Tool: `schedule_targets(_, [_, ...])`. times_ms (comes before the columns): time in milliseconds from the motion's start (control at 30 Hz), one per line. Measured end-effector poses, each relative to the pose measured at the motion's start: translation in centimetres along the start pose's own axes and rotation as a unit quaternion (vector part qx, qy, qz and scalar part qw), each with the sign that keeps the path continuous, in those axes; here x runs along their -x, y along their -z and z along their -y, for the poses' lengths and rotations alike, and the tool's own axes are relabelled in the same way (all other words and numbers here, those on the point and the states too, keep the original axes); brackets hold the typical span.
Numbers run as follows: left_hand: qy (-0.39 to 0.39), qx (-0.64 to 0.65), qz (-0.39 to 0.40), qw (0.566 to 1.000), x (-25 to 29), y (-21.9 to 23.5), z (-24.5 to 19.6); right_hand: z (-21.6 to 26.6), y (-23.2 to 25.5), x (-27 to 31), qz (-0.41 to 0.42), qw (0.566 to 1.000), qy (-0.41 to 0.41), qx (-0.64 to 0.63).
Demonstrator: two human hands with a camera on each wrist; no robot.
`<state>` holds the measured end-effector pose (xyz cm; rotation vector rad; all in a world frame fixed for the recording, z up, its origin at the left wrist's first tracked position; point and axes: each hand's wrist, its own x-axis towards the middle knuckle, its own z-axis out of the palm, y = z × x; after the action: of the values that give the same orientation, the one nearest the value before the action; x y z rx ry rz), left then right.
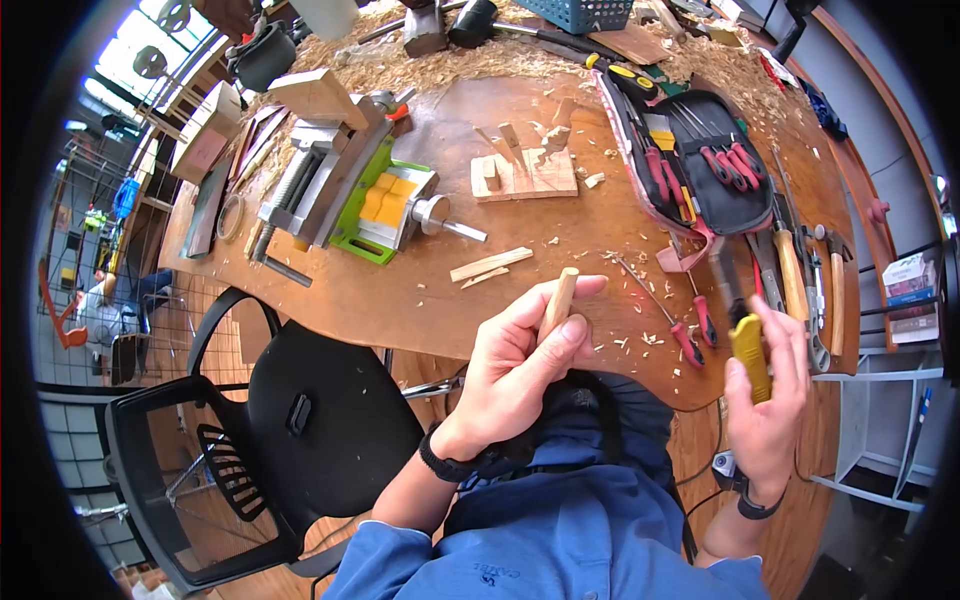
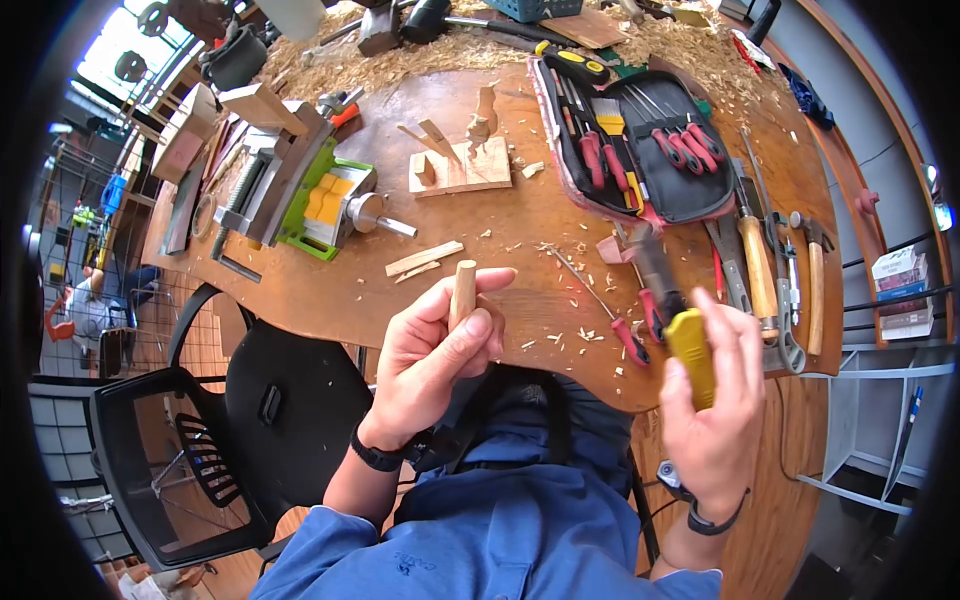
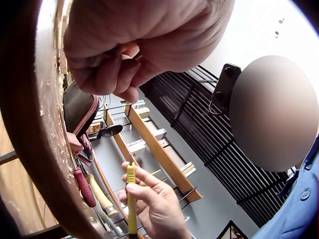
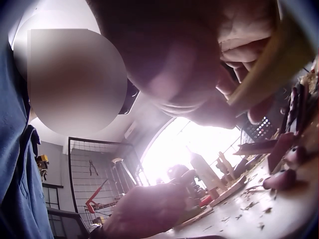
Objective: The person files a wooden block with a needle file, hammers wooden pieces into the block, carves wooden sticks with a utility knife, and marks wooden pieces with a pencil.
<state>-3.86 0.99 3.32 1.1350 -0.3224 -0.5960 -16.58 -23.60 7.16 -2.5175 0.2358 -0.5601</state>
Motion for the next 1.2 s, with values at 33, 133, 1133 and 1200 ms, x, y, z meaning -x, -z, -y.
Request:
schedule_targets(33, [-0.012,-0.024,-0.008,1.000,-0.1,-0.2,0.0,0.7,0.1,-0.3,0.020,0.999,0.032,-0.018])
schedule_targets(133, [-0.020,-0.062,0.046,0.997,0.1,0.6,0.2,2.5,-0.6,-1.3,0.049,0.988,0.116,-0.086])
schedule_targets(1133, [-0.029,-0.076,0.042,0.996,1.3,0.6,0.7,3.0,-5.6,-2.9,0.093,0.979,0.170,-0.063])
schedule_targets(1200, [-0.018,-0.143,0.028,0.989,1.3,0.2,-0.2,3.1,-5.5,-2.9,0.099,0.980,0.163,-0.053])
